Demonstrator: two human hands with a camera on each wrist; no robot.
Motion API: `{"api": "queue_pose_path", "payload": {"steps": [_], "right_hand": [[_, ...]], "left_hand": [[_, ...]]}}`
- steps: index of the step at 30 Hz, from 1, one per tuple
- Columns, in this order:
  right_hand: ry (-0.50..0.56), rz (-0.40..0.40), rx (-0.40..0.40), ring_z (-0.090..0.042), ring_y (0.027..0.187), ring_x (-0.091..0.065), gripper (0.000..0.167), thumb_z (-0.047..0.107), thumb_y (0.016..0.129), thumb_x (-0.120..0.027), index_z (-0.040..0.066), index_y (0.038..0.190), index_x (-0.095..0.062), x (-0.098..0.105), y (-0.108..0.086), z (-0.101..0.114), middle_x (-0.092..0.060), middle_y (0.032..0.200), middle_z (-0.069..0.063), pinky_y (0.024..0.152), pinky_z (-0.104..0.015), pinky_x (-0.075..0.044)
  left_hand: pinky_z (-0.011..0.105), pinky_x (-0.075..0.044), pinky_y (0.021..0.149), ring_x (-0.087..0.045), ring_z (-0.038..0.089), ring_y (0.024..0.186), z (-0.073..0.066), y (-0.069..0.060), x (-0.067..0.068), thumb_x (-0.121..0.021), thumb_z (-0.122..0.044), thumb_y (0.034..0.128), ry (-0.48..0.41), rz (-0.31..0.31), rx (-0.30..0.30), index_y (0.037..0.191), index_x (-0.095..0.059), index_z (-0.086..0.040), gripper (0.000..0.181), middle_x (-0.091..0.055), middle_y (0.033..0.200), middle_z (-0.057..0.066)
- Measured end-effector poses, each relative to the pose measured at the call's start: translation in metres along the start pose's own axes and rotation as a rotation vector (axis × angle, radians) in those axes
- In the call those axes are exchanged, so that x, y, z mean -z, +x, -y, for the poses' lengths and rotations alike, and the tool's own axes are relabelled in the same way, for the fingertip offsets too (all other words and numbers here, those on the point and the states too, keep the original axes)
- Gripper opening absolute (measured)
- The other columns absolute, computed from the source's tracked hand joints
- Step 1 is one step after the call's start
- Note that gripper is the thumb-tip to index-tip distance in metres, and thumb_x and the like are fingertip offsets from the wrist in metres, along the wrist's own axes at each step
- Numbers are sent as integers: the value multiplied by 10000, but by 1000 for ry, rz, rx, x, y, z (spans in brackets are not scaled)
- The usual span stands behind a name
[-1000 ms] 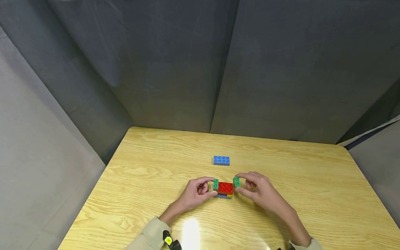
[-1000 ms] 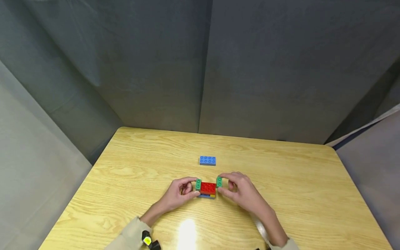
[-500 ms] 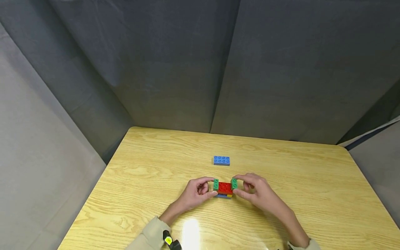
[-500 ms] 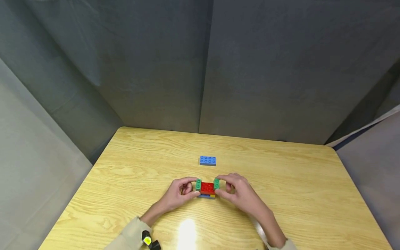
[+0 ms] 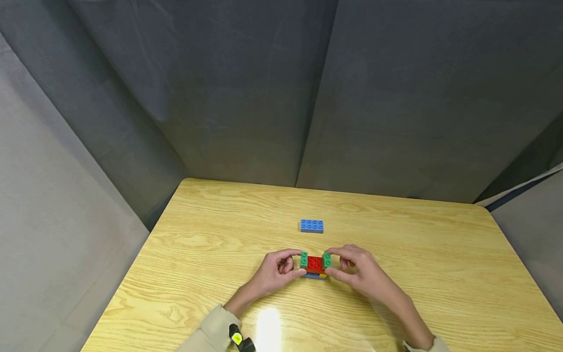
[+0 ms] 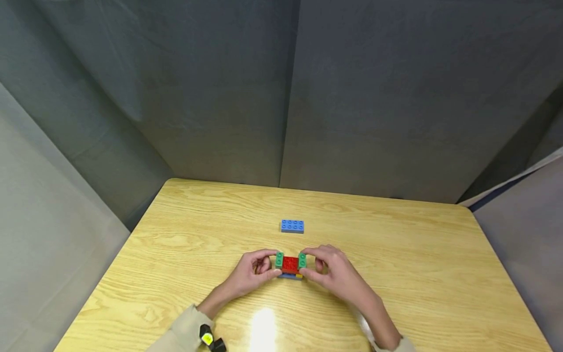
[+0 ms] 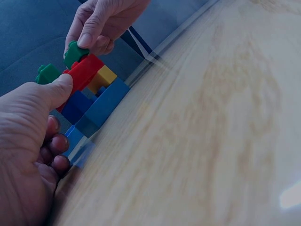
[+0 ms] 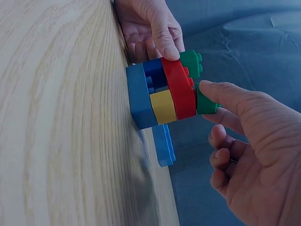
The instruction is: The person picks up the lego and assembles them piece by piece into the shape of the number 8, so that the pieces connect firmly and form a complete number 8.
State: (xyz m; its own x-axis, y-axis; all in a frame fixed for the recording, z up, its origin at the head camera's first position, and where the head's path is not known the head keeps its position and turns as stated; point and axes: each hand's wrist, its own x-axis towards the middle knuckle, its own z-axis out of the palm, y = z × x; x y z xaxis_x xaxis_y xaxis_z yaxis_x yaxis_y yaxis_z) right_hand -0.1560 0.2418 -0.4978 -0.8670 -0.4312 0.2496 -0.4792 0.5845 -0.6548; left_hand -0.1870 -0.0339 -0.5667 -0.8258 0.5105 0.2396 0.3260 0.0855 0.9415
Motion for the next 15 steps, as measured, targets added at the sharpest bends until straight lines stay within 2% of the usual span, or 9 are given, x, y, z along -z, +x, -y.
{"api": "queue_pose_path", "payload": {"steps": [10,15], "right_hand": [[-25,-8,20,-44,701,-447,368,228,899,-845,113,1236,-753,-2,0,2,-507,751,107,611,-234,-399],[-63,-15,47,-18,692,-419,384,206,889,-852,85,1241,-757,-4,0,1,-481,737,127,602,-224,-398]], "left_hand": [[185,-382,627,-381,64,595,0,0,0,-786,-108,948,7,-1,15,1331,-682,-59,400,-462,688,-5],[183,-375,626,-359,63,590,-6,-2,-1,-769,-34,942,23,-13,4,1330,-668,-7,402,-446,676,28]]}}
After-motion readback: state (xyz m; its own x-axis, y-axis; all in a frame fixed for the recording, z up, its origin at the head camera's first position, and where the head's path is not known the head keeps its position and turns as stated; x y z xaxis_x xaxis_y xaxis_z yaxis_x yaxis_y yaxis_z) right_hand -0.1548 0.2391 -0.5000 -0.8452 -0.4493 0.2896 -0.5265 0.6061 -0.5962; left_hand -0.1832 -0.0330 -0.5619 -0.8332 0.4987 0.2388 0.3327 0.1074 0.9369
